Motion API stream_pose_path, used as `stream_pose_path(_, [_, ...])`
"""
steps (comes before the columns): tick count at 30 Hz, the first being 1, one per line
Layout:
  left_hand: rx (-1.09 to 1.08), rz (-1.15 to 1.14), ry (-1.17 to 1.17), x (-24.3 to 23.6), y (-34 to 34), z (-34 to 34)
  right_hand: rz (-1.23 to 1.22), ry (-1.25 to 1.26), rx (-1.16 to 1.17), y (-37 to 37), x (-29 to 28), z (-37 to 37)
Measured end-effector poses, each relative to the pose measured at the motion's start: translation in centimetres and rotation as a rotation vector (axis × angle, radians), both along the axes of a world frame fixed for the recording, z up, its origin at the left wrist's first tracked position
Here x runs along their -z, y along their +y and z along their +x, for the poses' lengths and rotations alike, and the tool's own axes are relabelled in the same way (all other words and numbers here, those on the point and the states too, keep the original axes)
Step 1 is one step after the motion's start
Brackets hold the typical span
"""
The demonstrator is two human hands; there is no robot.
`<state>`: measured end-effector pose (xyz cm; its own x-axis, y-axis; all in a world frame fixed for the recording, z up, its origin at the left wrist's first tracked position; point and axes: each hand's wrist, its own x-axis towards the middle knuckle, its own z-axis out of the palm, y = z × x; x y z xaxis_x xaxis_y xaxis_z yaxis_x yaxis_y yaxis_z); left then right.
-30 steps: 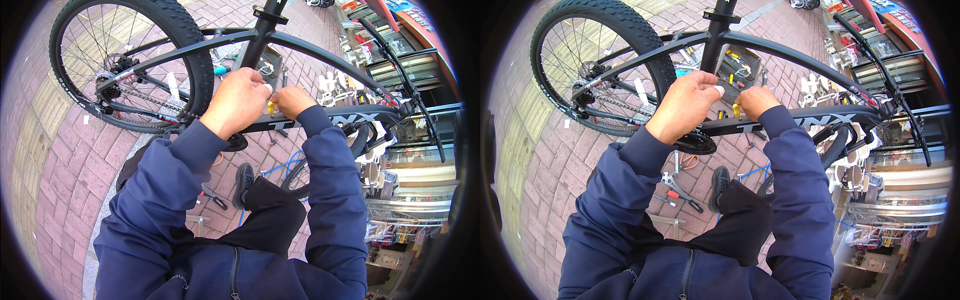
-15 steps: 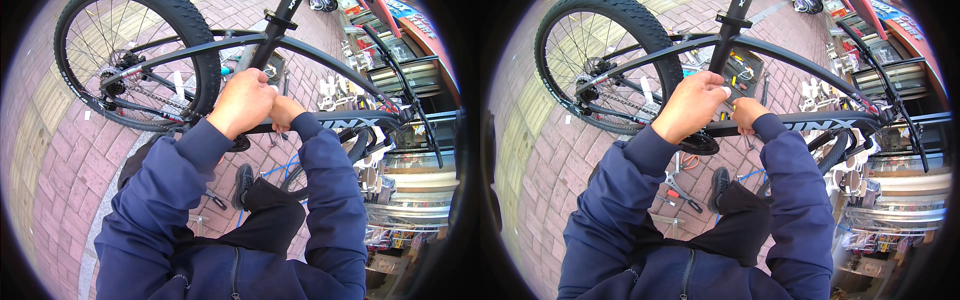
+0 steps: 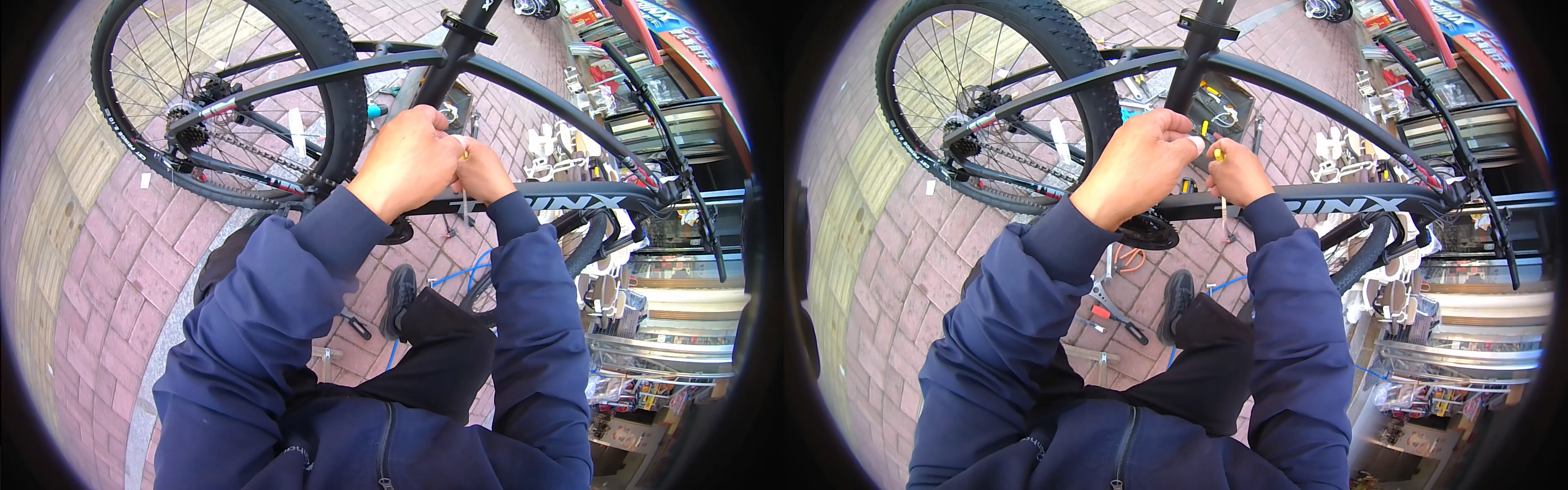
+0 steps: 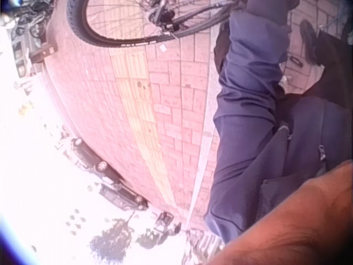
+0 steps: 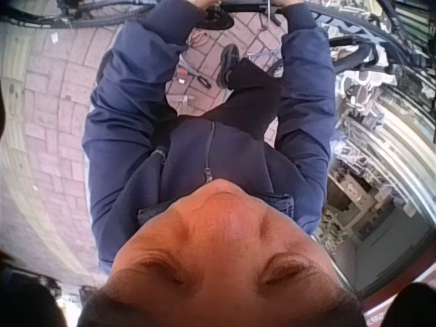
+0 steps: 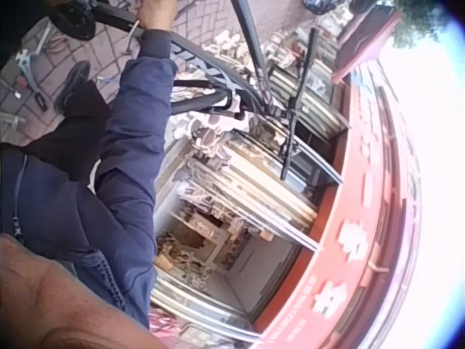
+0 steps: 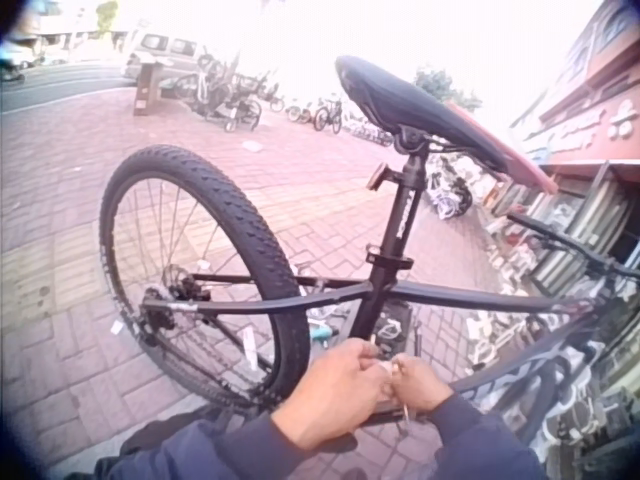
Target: The person uses a yellow T-handle hex key to tighten bolts on the crankset and chainring area of a black mountain bike. They rotate the crank arm and pedal to check the drivetrain while continuing to adjust fasteners on the bottom bracket area.
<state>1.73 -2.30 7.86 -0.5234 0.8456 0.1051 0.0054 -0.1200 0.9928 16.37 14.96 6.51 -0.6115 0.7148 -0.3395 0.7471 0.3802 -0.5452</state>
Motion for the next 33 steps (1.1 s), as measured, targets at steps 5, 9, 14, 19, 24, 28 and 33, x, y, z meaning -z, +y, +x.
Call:
stream_pose_path(5, [0.003, -0.004, -0.003, 0.1, 0.3, 0.3, 0.731, -0.629, -0.363, -0.7, 0.8, 0.3])
stream_pose_path(9, [0.011, -0.020, -0.030, 0.2, 0.3, 0.3, 0.727, -0.761, -0.330, -1.0, 2.6, -0.3])
stream_pose_path(14, [0.015, -0.006, -0.016, 0.3, 0.2, 0.1, 0.728, -0.801, -0.267, 0.6, 2.8, -1.1])
stream_pose_path(19, [-0.029, -0.018, 0.083, 0.0, 0.0, -0.2, 0.724, -0.629, -0.271, 1.8, 1.6, -0.4])
stream_pose_path(24, [-0.017, -0.028, 0.063, -0.3, 0.0, -0.1, 0.673, -0.255, -0.306, 1.2, -1.5, -0.2])
stream_pose_path(28, [-0.031, -0.026, 0.073, -0.1, 0.0, 0.0, 0.650, 0.018, -0.163, -0.4, -3.5, -1.0])
stream_pose_path(33, [-0.013, -0.012, 0.056, -0.1, 0.2, 0.1, 0.670, 0.222, -0.164, -1.3, -2.8, -1.7])
